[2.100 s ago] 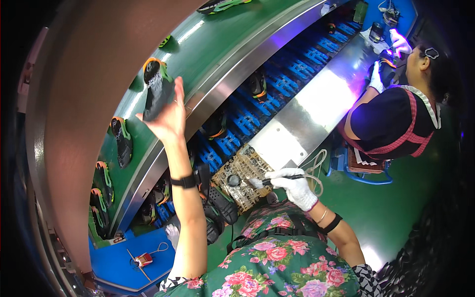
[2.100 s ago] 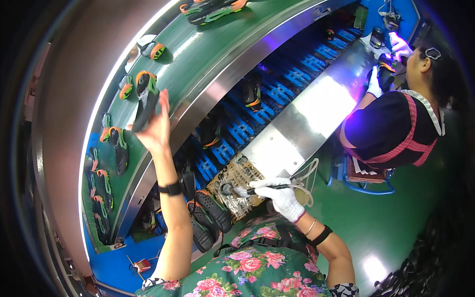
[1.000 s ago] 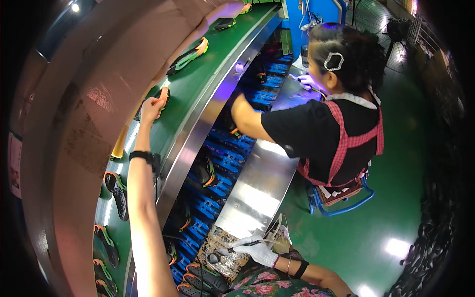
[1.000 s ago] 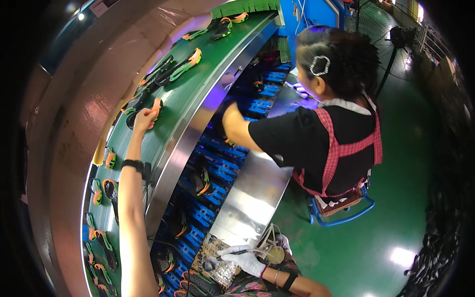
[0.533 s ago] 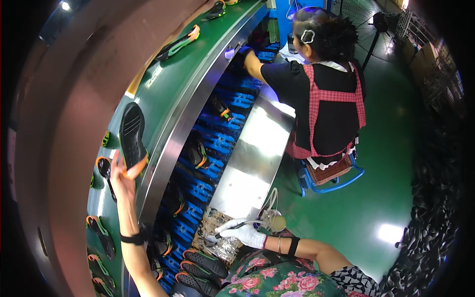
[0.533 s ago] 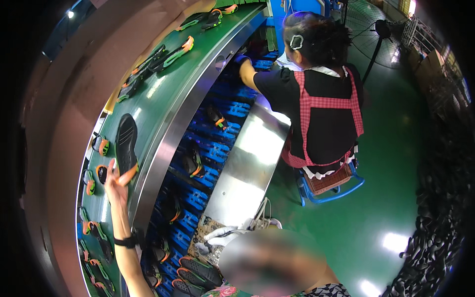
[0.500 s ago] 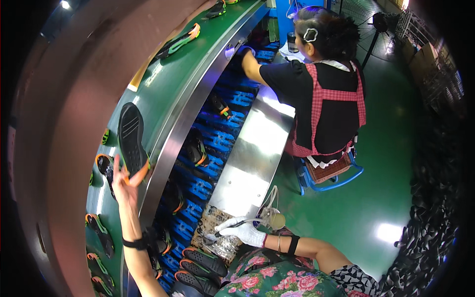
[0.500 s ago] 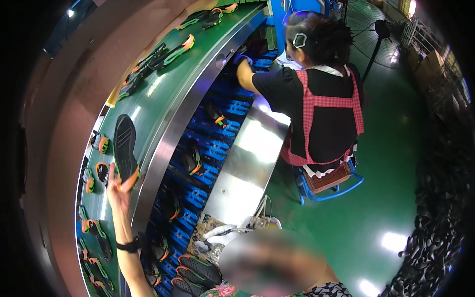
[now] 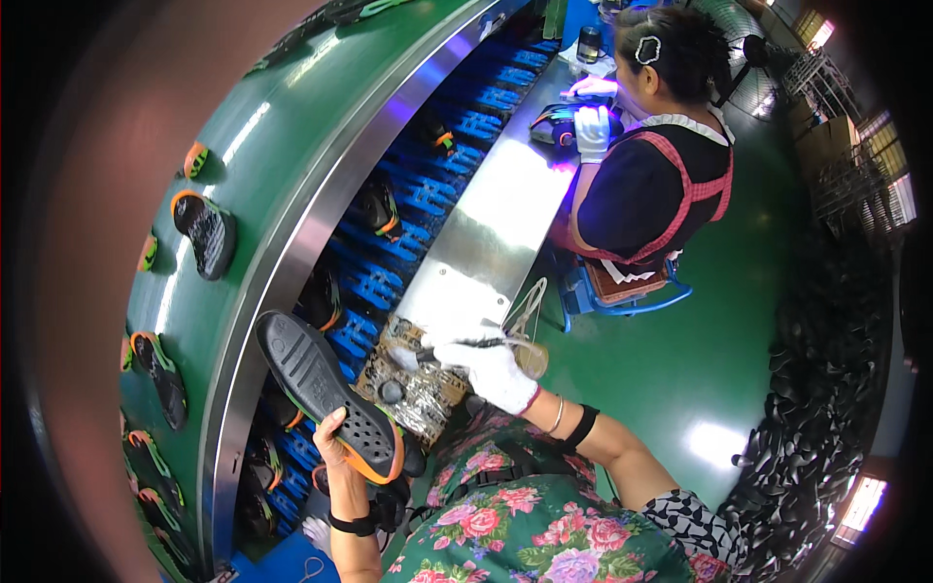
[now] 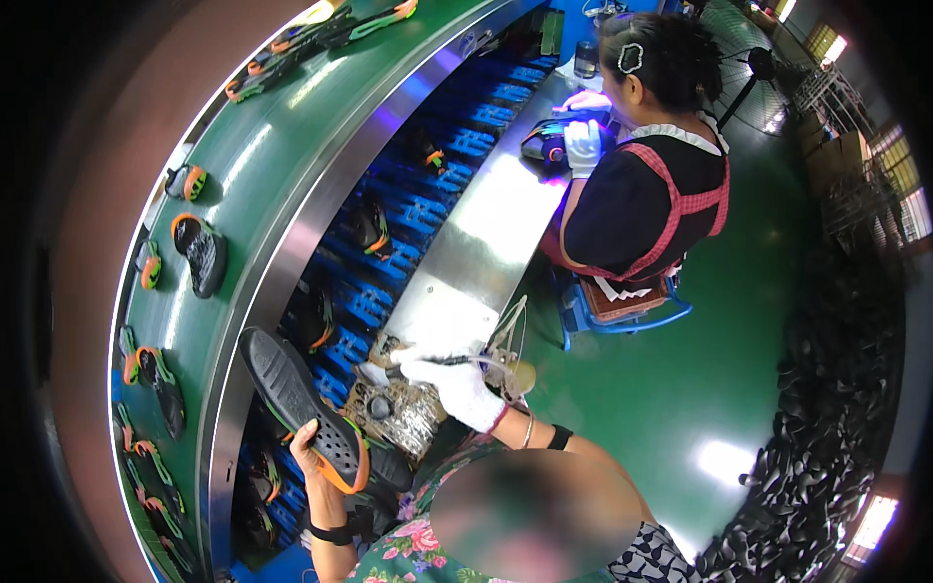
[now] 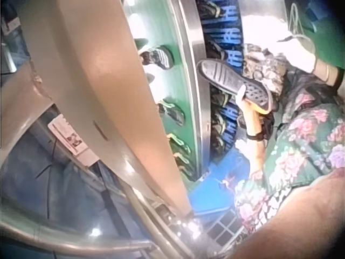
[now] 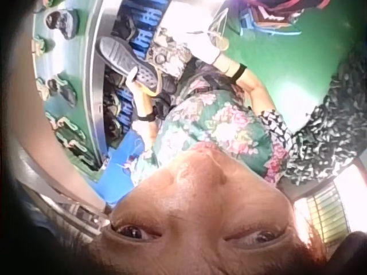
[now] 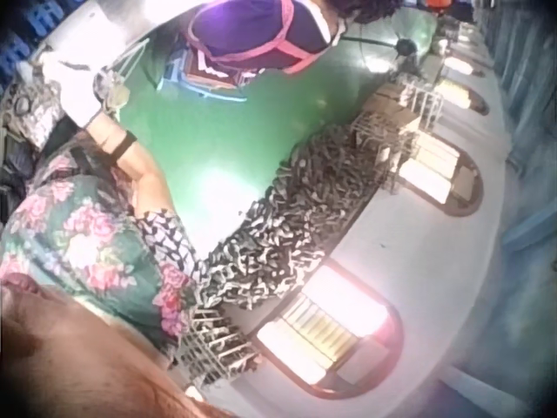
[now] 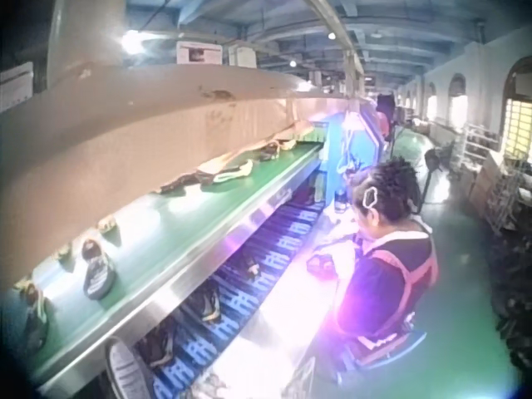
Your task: Apply adhesive to the sole of a shoe using a brush and a cleaning cloth.
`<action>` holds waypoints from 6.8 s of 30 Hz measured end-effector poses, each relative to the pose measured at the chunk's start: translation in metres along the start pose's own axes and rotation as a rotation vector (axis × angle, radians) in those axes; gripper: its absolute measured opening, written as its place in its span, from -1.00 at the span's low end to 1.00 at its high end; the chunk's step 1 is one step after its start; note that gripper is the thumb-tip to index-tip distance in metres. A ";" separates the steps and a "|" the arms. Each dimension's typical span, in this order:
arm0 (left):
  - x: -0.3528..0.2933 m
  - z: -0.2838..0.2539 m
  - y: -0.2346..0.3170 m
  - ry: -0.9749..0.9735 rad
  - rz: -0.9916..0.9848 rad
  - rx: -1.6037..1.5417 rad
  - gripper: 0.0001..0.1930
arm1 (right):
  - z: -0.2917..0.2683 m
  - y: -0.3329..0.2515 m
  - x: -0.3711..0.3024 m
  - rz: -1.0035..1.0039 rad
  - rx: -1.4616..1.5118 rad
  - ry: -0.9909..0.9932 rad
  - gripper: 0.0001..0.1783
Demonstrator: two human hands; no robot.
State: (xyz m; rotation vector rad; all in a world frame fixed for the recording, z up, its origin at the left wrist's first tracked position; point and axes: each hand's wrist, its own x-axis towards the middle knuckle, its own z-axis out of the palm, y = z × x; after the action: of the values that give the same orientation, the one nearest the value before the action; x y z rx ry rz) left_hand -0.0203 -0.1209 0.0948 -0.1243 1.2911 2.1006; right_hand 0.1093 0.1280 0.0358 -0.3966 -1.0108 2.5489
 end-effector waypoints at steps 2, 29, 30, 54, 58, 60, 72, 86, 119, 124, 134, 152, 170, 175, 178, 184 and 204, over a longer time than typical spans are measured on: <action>-0.007 -0.032 -0.015 0.085 -0.074 0.036 -0.56 | 0.015 -0.021 -0.007 -0.042 -0.076 0.000 -0.71; -0.020 0.095 -0.056 0.047 0.018 -0.267 -0.03 | 0.091 -0.088 -0.011 -0.782 -0.859 -0.446 -0.75; -0.012 0.095 -0.052 -0.573 -0.011 -0.802 -0.05 | 0.092 -0.090 -0.008 -0.825 -0.915 -0.436 -0.74; 0.024 0.075 -0.078 -0.474 -0.219 -0.506 0.21 | 0.083 -0.084 -0.004 -0.724 -0.771 -0.445 -0.64; 0.021 0.074 -0.080 -0.487 -0.236 -0.471 0.22 | 0.080 -0.080 -0.003 -0.810 -0.785 -0.501 -0.67; 0.021 0.071 -0.081 -0.490 -0.233 -0.462 0.22 | 0.076 -0.087 0.001 -0.766 -0.719 -0.505 -0.70; 0.032 0.072 -0.075 -0.543 -0.182 -0.407 0.25 | 0.053 -0.082 -0.005 -0.726 -0.848 -0.483 -0.68; 0.039 0.097 -0.064 -0.518 -0.232 -0.399 0.35 | 0.047 -0.060 -0.016 -0.948 -0.951 -0.483 -0.68; 0.064 0.089 -0.034 -0.683 0.351 -0.200 -0.19 | 0.031 -0.080 -0.023 -0.469 -0.656 -0.493 -0.76; 0.062 0.094 -0.031 -0.674 0.365 -0.200 -0.22 | 0.034 -0.081 -0.028 -0.653 -0.841 -0.526 -0.76; 0.067 0.102 -0.027 -0.603 0.394 -0.233 0.00 | 0.027 -0.086 -0.025 -0.537 -0.749 -0.508 -0.77; 0.080 0.114 -0.016 -0.657 0.358 -0.199 -0.17 | 0.017 -0.094 -0.017 -0.474 -0.737 -0.433 -0.79; 0.089 0.120 -0.021 -0.731 0.333 -0.145 -0.12 | 0.031 -0.090 -0.032 -0.668 -0.792 -0.492 -0.77; 0.085 0.111 -0.023 -0.711 0.312 -0.141 -0.03 | 0.023 -0.093 -0.030 -0.644 -0.802 -0.474 -0.75; 0.086 0.116 -0.024 -0.738 0.276 -0.143 0.00 | 0.021 -0.091 -0.037 -0.634 -0.825 -0.452 -0.73; 0.080 0.124 -0.030 -0.698 0.190 -0.277 -0.06 | 0.021 -0.094 -0.031 -0.642 -0.648 -0.471 -0.73; 0.080 0.136 -0.011 -0.778 0.373 0.075 -0.50 | 0.008 -0.097 -0.045 -0.638 -0.835 -0.478 -0.69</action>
State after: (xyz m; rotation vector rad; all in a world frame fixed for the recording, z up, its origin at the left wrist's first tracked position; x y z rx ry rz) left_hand -0.0423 0.0335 0.1233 0.9386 0.9398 2.0500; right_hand 0.1693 0.1688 0.1145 0.3243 -1.9773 1.5794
